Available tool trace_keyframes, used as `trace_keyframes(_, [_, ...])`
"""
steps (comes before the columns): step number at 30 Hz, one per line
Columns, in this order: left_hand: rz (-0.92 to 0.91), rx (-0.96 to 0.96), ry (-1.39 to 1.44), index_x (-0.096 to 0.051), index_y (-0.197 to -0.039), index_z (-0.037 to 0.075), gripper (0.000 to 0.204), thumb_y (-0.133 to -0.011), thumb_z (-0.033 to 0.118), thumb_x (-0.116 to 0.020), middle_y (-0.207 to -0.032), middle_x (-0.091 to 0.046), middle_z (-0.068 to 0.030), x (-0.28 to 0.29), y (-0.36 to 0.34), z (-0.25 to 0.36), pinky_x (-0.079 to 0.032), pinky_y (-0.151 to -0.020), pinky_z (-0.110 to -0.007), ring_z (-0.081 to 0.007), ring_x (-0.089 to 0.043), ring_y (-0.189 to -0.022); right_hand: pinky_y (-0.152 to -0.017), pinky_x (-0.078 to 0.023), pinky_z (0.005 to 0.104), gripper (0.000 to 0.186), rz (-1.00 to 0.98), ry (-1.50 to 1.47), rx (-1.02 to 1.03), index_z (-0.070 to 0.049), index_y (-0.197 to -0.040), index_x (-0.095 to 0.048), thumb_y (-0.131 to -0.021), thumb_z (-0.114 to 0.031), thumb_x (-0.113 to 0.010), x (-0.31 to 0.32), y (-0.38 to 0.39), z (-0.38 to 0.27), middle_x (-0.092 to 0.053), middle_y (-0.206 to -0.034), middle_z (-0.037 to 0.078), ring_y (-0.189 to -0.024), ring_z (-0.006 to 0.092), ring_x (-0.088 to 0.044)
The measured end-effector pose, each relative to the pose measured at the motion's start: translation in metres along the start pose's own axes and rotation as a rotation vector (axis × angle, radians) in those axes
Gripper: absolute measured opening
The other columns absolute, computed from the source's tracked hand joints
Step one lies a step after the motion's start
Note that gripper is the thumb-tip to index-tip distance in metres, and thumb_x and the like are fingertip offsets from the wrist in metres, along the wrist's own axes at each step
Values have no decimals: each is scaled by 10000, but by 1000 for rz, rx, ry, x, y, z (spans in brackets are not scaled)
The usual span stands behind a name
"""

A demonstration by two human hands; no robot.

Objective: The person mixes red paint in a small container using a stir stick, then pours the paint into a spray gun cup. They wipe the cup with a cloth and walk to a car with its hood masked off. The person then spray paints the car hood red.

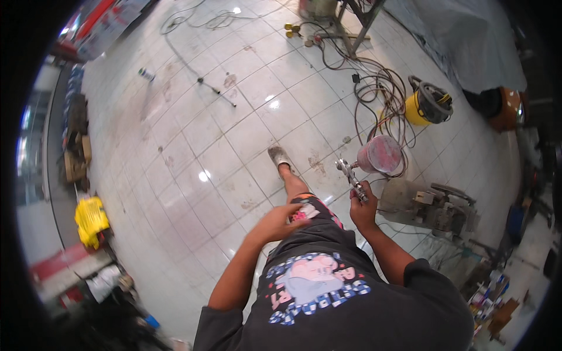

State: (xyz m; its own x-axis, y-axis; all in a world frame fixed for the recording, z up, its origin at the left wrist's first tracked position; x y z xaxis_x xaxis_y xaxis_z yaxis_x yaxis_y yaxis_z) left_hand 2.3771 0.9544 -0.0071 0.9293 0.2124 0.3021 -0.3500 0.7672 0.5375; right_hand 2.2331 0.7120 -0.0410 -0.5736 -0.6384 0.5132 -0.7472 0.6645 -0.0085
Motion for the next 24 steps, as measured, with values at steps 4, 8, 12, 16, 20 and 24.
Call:
trace_keyframes(4, [349,457,2,-655,-1352,0,555,-955,377,-745,-1273,-716,-233,137,11,-201,-557,-991,-428,-338,-710,-1165,-624,-508,401,85,280,107,125,-35,-921,-558,-879,29,-597,-81,-124,28,-630,-716,116,-658,286,-665])
trace_keyframes(8, [88,805,-327,-696,-1294,8,576,-909,430,-775,-1135,-757,-236,257,99,-339,-579,-925,-430,-351,-742,-1063,-635,-529,396,111,234,-48,-66,-39,-882,-551,-823,55,-535,-134,-263,-26,-657,-733,114,-674,272,-688])
trace_keyframes(12, [38,1036,-62,-723,-1246,4,545,-903,423,-790,-979,-782,-210,380,84,-396,-598,-805,-390,-284,-776,-850,-641,-533,389,102,349,-28,-64,-42,-868,-552,-820,45,-529,-177,-356,-58,-655,-730,109,-668,263,-682])
trace_keyframes(16, [53,704,-340,-749,-1182,27,435,-951,395,-739,-808,-760,-129,524,-66,-442,-561,-719,-370,-207,-742,-770,-652,-539,374,92,445,23,-164,-34,-842,-552,-812,49,-525,-223,-398,-61,-667,-741,106,-673,256,-686])
trace_keyframes(20, [97,388,-81,-731,-1130,-13,382,-992,343,-707,-860,-754,-100,613,-270,-476,-551,-744,-331,-162,-706,-783,-648,-534,336,78,599,47,-398,-30,-859,-558,-848,46,-567,-287,-372,-71,-668,-742,92,-687,192,-674])
trace_keyframes(24, [-80,241,-465,-730,-1132,28,341,-983,332,-694,-913,-759,-202,658,-452,-477,-562,-759,-414,-338,-745,-827,-664,-528,293,129,724,255,-712,-46,-872,-559,-870,54,-641,-372,-319,-102,-659,-777,59,-710,133,-626])
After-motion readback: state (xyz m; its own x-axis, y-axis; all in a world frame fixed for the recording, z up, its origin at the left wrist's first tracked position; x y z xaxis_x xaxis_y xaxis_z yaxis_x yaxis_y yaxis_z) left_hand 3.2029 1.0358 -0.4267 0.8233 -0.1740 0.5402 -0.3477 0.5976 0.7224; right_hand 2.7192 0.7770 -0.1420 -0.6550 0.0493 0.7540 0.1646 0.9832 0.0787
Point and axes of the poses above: each hand's wrist, its own y-axis away from the middle knuckle, its own x-axis out of the back of the hand, z = x × y, the point moved 3 cm from there along -y, towards the middle knuckle
